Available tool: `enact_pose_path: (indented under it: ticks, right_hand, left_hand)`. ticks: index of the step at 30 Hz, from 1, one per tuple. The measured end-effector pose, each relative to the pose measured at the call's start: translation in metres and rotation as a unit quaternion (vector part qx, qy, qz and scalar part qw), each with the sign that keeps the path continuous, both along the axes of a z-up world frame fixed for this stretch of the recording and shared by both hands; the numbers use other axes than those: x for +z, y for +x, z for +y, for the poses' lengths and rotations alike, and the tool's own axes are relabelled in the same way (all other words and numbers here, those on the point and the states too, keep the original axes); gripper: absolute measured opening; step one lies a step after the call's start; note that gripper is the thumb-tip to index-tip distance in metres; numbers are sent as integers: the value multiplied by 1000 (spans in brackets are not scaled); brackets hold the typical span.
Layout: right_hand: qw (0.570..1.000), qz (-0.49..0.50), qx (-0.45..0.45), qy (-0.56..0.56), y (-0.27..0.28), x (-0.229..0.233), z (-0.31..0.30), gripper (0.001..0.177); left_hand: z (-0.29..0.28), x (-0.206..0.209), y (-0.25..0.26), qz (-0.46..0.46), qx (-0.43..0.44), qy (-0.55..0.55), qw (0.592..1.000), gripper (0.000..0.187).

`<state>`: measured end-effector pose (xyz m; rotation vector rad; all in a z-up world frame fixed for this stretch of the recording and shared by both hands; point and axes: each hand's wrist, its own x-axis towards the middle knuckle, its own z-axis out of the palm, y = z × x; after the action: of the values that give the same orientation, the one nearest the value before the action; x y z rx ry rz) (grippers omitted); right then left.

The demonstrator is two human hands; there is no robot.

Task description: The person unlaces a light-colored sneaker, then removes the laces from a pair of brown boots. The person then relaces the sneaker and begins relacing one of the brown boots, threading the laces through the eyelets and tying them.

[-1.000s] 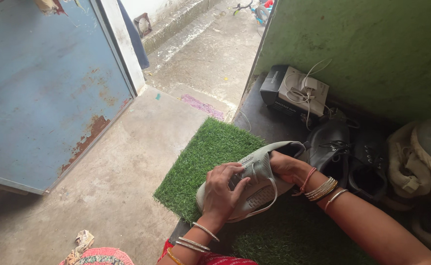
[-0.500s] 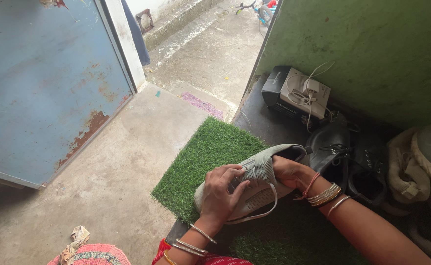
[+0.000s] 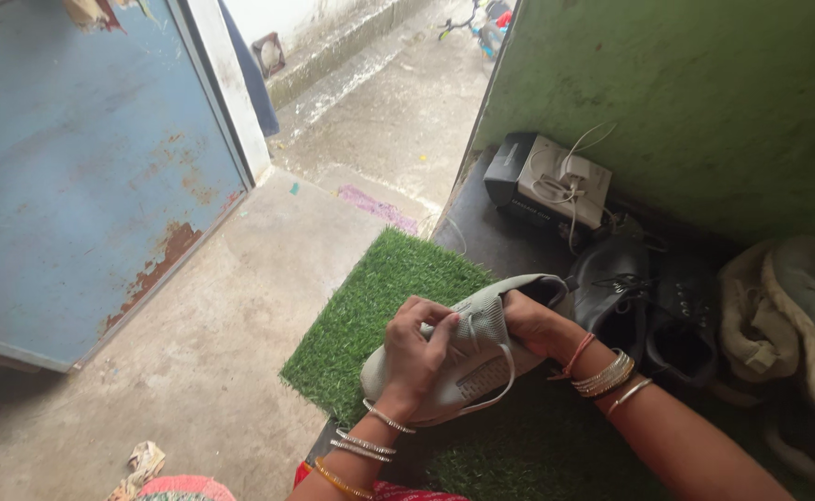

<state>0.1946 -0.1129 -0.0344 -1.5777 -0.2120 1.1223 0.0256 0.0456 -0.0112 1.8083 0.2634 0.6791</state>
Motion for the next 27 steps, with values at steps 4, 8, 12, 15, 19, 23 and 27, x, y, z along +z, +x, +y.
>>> enact_pose_path:
  ticks: [4,8,12,15,19,23,27]
  right_hand:
    - [995,-90,40,-24,-1,12,-9,32]
    - [973,-193,123,-12,2,38,-29,32]
    - [962,-235,132,-39,7,63,-37,34]
    - [965,-240,90,-64,11,79,-48,44]
    - [954,-269,119,-49,-3,84,-53,48]
    - [949,-272,126,-101,-27,80,-40,43]
    - [966,-219,118,-65,-40,75,-29,42]
  left_hand:
    - [5,-5,-3,-29,23,-30,999,17]
    - [44,-1,-15,-107,64,-118,985,2]
    - [80,21,-33,-128,121,-204,963,12]
    - [116,49,-49,-170,216,-232,933,15]
    - [160,84,-77,-247,242,-258,902,7]
    - [208,112,-115,-276,254,-242,895,5]
    - [222,121,-128,-292,210,-150,921,9]
